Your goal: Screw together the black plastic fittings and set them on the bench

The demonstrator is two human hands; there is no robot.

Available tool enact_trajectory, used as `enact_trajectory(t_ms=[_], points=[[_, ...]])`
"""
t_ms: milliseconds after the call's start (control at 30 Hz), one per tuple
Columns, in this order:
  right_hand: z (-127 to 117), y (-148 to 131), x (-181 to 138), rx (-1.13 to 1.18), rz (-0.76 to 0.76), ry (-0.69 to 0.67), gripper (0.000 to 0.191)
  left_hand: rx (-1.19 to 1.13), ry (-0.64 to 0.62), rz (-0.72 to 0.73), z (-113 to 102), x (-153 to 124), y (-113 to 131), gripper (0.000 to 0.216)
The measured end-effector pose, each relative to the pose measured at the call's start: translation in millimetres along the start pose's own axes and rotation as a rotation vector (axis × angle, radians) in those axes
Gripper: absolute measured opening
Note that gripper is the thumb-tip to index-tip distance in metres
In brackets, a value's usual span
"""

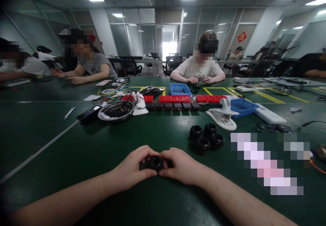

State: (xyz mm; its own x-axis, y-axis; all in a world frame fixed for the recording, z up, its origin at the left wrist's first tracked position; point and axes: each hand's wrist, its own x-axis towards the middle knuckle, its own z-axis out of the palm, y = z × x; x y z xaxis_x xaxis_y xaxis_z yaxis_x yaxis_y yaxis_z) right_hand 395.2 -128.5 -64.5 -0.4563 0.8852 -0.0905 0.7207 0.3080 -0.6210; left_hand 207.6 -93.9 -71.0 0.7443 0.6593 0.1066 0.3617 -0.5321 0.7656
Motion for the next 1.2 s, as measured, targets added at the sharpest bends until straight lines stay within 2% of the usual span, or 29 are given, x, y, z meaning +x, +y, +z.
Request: enact_trajectory(t_ms=[167, 267, 433, 633, 733, 900, 1100, 1200], points=[[15.3, -4.6, 2.4, -0.186, 0.124, 0.148, 0.027, 0.044, 0.109, -0.088, 5.9, -1.3, 0.8, 0.027], [20.3, -10.2, 1.7, -0.281, 0.133, 0.203, 0.029, 0.043, 0.111, -0.093, 5.5, -0.8, 0.2, 0.026], [12.5, -13.3, -1.2, -0.216, 0.063, 0.143, 0.032, 0.021, 0.026, -0.031, 0.0, 0.7, 0.2, 0.028], [1.3, -4.8, -0.9, -0.101, 0.038, 0.003, 0.019, -0.008, -0.014, 0.004, -2.5, -0.1, -0.6, 0.031], [6.7, -3.1, 1.5, -0.129, 0.07, 0.043, 0.026, -0.016, 0.007, -0.017, 0.5, -0.5, -0.4, 0.031], [23.2, -8.5, 2.0, -0.32, 0.148, 0.212, 0.033, 0.006, 0.122, -0.108, 6.5, 0.0, 1.2, 0.029], [21.1, -11.6, -1.7, -0.277, 0.162, 0.198, 0.033, 0.006, 0.062, -0.066, 2.4, 0.0, 1.5, 0.028], [11.9, -10.6, -3.0, -0.19, 0.095, 0.142, 0.034, -0.008, 0.033, -0.035, -0.2, -0.1, -0.2, 0.031]])
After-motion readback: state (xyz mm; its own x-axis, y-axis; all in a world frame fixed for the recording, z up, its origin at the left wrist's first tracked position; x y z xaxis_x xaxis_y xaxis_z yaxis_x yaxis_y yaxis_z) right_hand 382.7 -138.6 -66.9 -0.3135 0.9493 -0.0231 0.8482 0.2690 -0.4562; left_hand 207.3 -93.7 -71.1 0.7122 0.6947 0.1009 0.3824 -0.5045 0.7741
